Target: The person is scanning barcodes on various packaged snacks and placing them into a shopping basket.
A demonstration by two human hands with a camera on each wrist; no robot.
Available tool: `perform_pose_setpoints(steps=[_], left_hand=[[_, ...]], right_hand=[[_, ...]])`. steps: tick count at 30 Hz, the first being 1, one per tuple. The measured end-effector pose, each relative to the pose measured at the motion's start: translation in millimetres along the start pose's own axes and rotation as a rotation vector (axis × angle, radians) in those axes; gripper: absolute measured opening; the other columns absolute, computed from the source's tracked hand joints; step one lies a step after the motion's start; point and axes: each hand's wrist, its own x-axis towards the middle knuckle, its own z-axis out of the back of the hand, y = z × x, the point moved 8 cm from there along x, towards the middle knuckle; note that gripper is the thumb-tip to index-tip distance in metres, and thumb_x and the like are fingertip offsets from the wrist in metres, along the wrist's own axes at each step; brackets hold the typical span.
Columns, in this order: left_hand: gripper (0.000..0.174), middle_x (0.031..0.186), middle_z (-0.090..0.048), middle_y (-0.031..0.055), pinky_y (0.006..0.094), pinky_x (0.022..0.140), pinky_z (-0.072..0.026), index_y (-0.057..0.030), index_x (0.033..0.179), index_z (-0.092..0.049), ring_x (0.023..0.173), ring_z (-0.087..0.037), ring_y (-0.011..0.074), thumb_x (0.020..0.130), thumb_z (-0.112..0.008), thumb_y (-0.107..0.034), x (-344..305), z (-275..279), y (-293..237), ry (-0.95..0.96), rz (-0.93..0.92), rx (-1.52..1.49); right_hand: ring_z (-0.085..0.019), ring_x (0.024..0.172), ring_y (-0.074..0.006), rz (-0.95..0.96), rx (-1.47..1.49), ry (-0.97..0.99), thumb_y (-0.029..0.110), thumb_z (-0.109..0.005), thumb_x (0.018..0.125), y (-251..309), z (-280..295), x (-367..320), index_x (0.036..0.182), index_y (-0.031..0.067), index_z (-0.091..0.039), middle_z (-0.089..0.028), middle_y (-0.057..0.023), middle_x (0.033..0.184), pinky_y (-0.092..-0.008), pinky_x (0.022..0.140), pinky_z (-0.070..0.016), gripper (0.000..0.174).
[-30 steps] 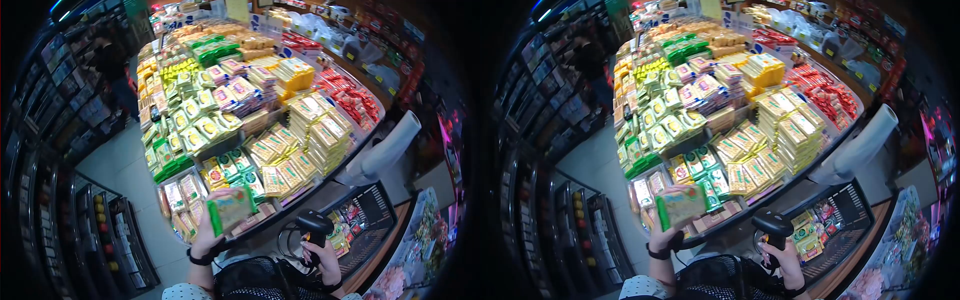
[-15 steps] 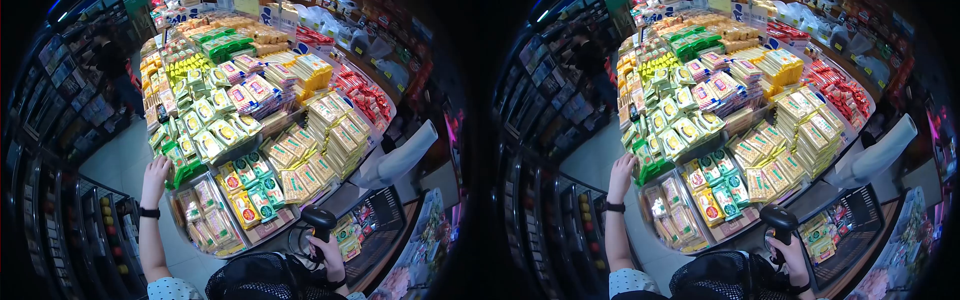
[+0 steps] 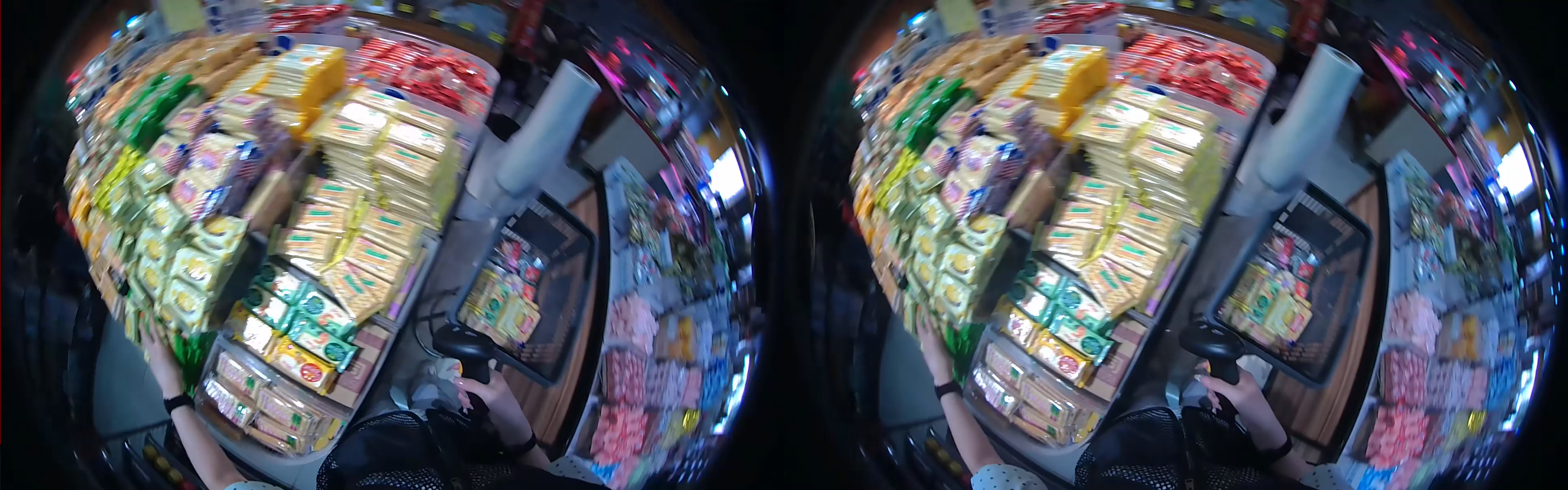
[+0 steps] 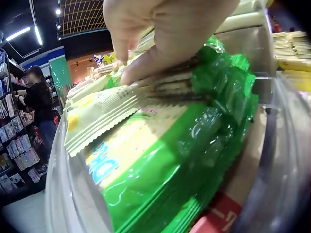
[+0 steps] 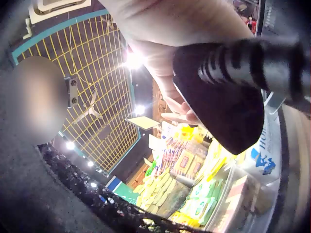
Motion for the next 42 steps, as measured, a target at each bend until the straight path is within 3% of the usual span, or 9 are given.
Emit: perform_pose_setpoints(steps=[9,11,15,21,28,29,36,40,42], left_hand=[[0.060,0.128,-0.044,0.0202,0.0339,0.096,-0.0365,-0.0036,0.134,-0.031,0.118,-0.044,0.0299,0.077,-0.049,0.005,-8,-50,78,0.102,0.225,-0.339],[0.049,0.124,-0.049,0.0173,0.0328,0.096,-0.0369,-0.0001,0.130,-0.035,0.112,-0.049,0.0278,0.083,-0.048,0.000,-10,-50,121,-0.249,0.460,-0.574],[0.043,0.125,-0.048,0.0158,0.0329,0.095,-0.0377,-0.0010,0.128,-0.037,0.111,-0.049,0.0250,0.086,-0.046,-0.003,-10,25,15,-0.369,0.463,-0.624],[0.035,0.115,-0.052,0.0130,0.0339,0.090,-0.0407,-0.0004,0.122,-0.042,0.103,-0.051,0.0223,0.087,-0.046,-0.005,-8,81,-268,-0.557,-0.134,-0.721],[0.046,0.111,-0.056,0.0214,0.0331,0.087,-0.0429,0.0011,0.119,-0.047,0.104,-0.055,0.0279,0.085,-0.058,-0.028,-171,-13,-665,1.068,-0.948,-0.817],[0.057,0.105,-0.059,0.0227,0.0358,0.082,-0.0458,0.0036,0.118,-0.047,0.100,-0.057,0.0311,0.082,-0.059,-0.039,-211,-82,-682,1.252,-1.036,-0.491],[0.078,0.104,-0.062,0.0084,0.0515,0.067,-0.0472,0.0003,0.129,-0.039,0.092,-0.061,0.0236,0.077,-0.055,-0.055,-299,-230,-778,0.784,-0.985,0.295],[0.098,0.090,-0.066,0.0105,0.0346,0.059,-0.0509,0.0050,0.139,-0.009,0.075,-0.066,0.0214,0.074,-0.056,-0.053,-301,-228,-769,0.877,-0.907,0.233],[0.091,0.093,-0.065,0.0115,0.0389,0.053,-0.0501,0.0059,0.138,-0.011,0.079,-0.065,0.0220,0.078,-0.053,-0.049,-300,-248,-770,0.924,-0.884,0.158]], right_hand=[[-0.048,0.054,-0.0038,-0.002,0.182,-0.022,0.014,-0.064,0.082,-24,60,-17,0.101,0.0023,-0.056,-0.051,0.0023,0.066,-0.0196,0.049,-0.0397,0.024],[-0.048,0.054,-0.0035,0.015,0.186,-0.037,0.015,-0.064,0.082,-25,74,-21,0.100,0.0024,-0.057,-0.052,0.0022,0.067,-0.0196,0.049,-0.0399,0.023],[-0.048,0.054,-0.0042,0.053,0.241,-0.091,0.014,-0.063,0.082,-5,111,-39,0.101,0.0019,-0.057,-0.052,0.0023,0.067,-0.0198,0.049,-0.0400,0.023],[-0.051,0.053,-0.0092,0.169,0.454,-0.336,0.012,-0.061,0.081,-5,214,-50,0.095,0.0005,-0.056,-0.053,-0.0012,0.065,-0.0233,0.049,-0.0417,0.018],[-0.055,0.059,-0.0124,0.179,0.601,-0.297,0.017,-0.058,0.084,-26,294,-48,0.097,0.0015,-0.052,-0.053,-0.0027,0.071,-0.0277,0.056,-0.0470,0.021],[-0.055,0.059,-0.0124,0.190,0.608,-0.297,0.017,-0.058,0.084,-26,301,-48,0.097,0.0015,-0.052,-0.053,-0.0027,0.071,-0.0277,0.056,-0.0470,0.021],[-0.057,0.062,-0.0121,0.272,0.432,-0.151,0.022,-0.058,0.086,-16,312,-35,0.100,0.0023,-0.050,-0.054,-0.0037,0.073,-0.0277,0.059,-0.0501,0.025],[-0.057,0.054,-0.0131,0.269,0.394,-0.155,0.025,-0.060,0.085,-15,324,-28,0.091,0.0032,-0.051,-0.056,-0.0041,0.068,-0.0285,0.052,-0.0498,0.024],[-0.057,0.052,-0.0136,0.259,0.437,-0.131,0.026,-0.060,0.084,-15,327,-26,0.089,0.0036,-0.051,-0.056,-0.0044,0.067,-0.0289,0.051,-0.0497,0.024]])
